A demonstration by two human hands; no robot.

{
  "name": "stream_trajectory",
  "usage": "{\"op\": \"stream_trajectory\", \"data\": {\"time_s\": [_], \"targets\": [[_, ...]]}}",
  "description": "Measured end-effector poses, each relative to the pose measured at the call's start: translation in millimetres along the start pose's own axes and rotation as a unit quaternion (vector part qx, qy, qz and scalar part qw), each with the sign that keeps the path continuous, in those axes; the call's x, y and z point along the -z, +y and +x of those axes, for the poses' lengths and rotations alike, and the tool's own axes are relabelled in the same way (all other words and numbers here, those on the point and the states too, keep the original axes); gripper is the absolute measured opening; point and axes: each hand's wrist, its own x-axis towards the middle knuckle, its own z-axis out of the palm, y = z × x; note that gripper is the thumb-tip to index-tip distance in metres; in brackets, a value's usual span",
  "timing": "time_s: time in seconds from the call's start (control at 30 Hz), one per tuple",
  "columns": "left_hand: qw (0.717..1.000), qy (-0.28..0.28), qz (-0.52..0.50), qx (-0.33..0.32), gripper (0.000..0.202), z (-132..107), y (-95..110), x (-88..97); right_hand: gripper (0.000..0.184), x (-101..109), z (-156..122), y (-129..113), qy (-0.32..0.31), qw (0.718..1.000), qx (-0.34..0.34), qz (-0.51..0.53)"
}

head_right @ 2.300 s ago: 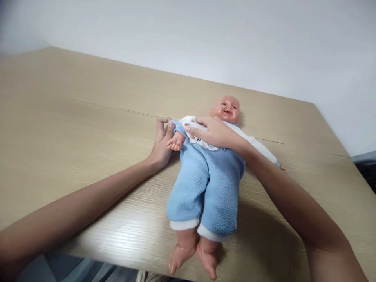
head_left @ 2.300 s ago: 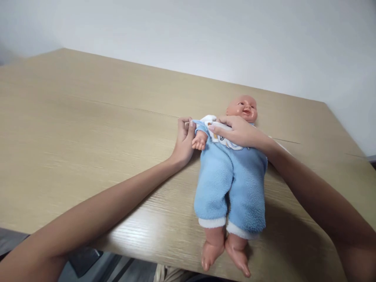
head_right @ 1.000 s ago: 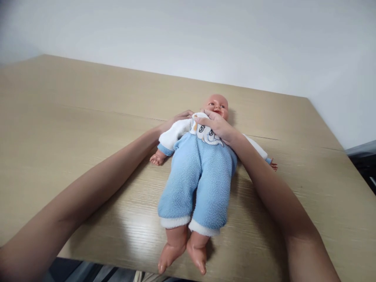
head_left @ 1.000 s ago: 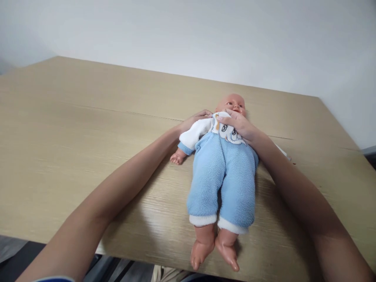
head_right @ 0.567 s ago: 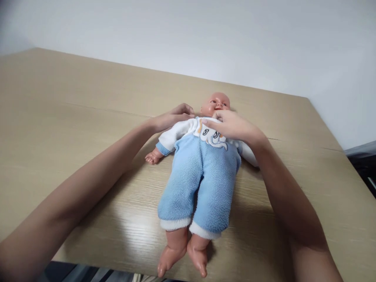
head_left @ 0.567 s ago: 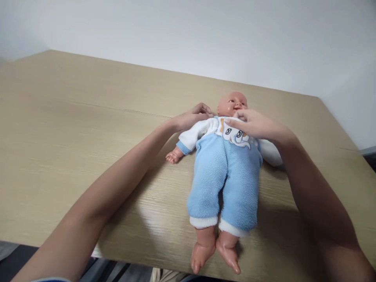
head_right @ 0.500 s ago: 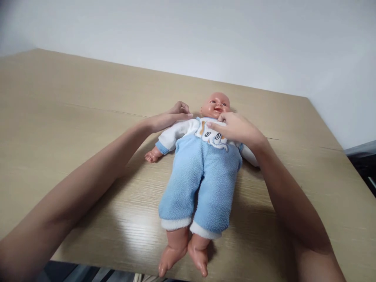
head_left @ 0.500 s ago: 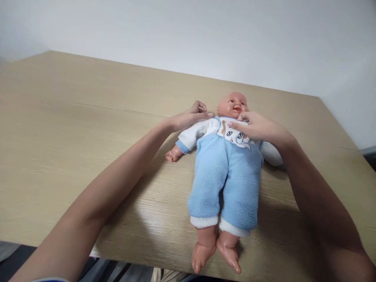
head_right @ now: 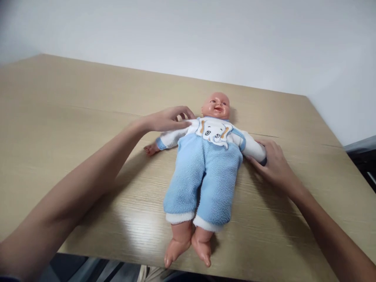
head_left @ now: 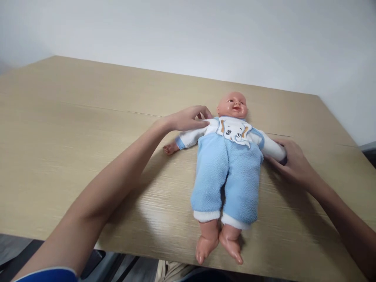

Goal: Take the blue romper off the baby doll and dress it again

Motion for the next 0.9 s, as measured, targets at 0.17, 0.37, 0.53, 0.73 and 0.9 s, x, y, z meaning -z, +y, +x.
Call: {"op": "stream_trajectory", "data": {"time_s": [0.17,0.37,0.53,0.73,0.9], "targets": [[0.973,0.163,0.100,-0.132,0.027,3.6,54.7,-33.7,0.060,10.1,-25.6,14.7,-0.006,1.000,-0.023,0.003],[0.953,0.091,0.224,-0.180,0.027,32.2,109.6,-100.3,0.056,22.6,-18.7,8.2,0.064,0.988,-0.115,0.078],[0.953,0.060,0.266,-0.134,0.020,47.3,105.8,-114.8,0.066,18.6,1.8,-0.8,0.134,0.960,-0.109,0.221],[0.962,0.101,0.108,-0.230,0.020,41.5,99.2,-110.7,0.066,-18.3,55.7,-16.4,0.180,0.895,-0.095,0.397],[0.955,0.159,0.074,-0.238,0.020,31.2,105.4,-110.0,0.062,-49.9,85.0,-42.4,0.174,0.918,-0.044,0.354]]}}
